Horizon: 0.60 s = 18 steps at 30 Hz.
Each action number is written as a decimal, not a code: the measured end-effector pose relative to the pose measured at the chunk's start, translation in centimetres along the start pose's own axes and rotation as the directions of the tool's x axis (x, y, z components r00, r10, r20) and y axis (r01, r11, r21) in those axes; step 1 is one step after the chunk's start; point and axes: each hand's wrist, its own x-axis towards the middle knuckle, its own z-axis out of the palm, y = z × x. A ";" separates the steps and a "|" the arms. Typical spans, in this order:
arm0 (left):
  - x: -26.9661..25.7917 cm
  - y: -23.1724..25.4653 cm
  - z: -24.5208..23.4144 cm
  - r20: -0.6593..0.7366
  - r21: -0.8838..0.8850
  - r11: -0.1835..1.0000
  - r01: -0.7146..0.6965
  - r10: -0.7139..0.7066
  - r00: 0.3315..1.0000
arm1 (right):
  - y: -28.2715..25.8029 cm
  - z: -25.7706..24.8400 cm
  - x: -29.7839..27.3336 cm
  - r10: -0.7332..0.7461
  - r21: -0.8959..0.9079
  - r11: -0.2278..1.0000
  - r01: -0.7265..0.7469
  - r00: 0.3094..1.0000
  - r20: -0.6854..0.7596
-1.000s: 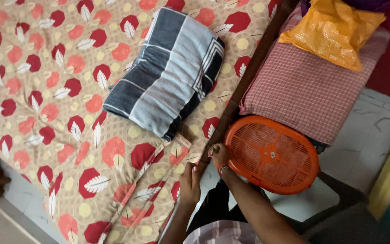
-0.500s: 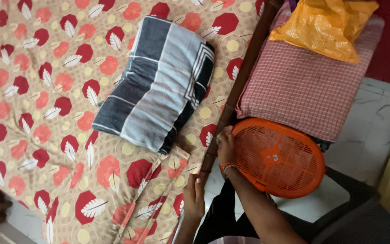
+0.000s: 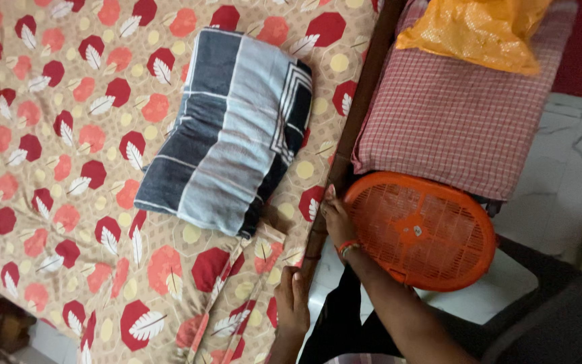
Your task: The person works on the wooden frame of a bed, handling small items including matchsticks and a yellow plastic bag.
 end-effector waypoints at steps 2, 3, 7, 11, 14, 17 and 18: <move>0.4 0.1 0.0 0.007 -0.017 0.999 0.049 -0.049 0.999 | -0.2 0.1 -1.0 0.134 -0.062 0.988 -0.138 0.989 -0.064; 0.3 0.1 -0.1 0.012 -0.021 0.997 0.078 -0.077 0.997 | -0.1 0.4 -1.1 0.122 -0.082 0.989 -0.127 0.990 -0.066; 0.2 0.1 0.1 0.032 -0.092 0.988 0.125 -0.123 0.992 | 1.4 0.8 -0.8 0.071 -0.044 0.996 -0.075 0.995 -0.068; 0.8 0.5 0.6 0.035 -0.055 0.995 0.083 -0.082 0.996 | 2.7 2.0 -0.7 0.188 0.098 0.976 -0.193 0.981 0.056; 1.0 1.0 0.9 0.063 -0.104 0.989 0.106 -0.100 0.993 | 1.9 1.6 -0.4 0.112 -0.194 0.974 -0.119 0.993 -0.047; 1.4 1.6 1.0 0.080 -0.092 0.993 0.074 -0.067 0.995 | 1.1 1.3 -0.7 0.224 -0.051 0.973 -0.226 0.974 -0.045; 1.5 1.7 1.0 0.082 -0.079 0.995 0.055 -0.049 0.995 | 1.1 1.7 -0.3 0.097 -0.192 0.974 -0.120 0.987 -0.128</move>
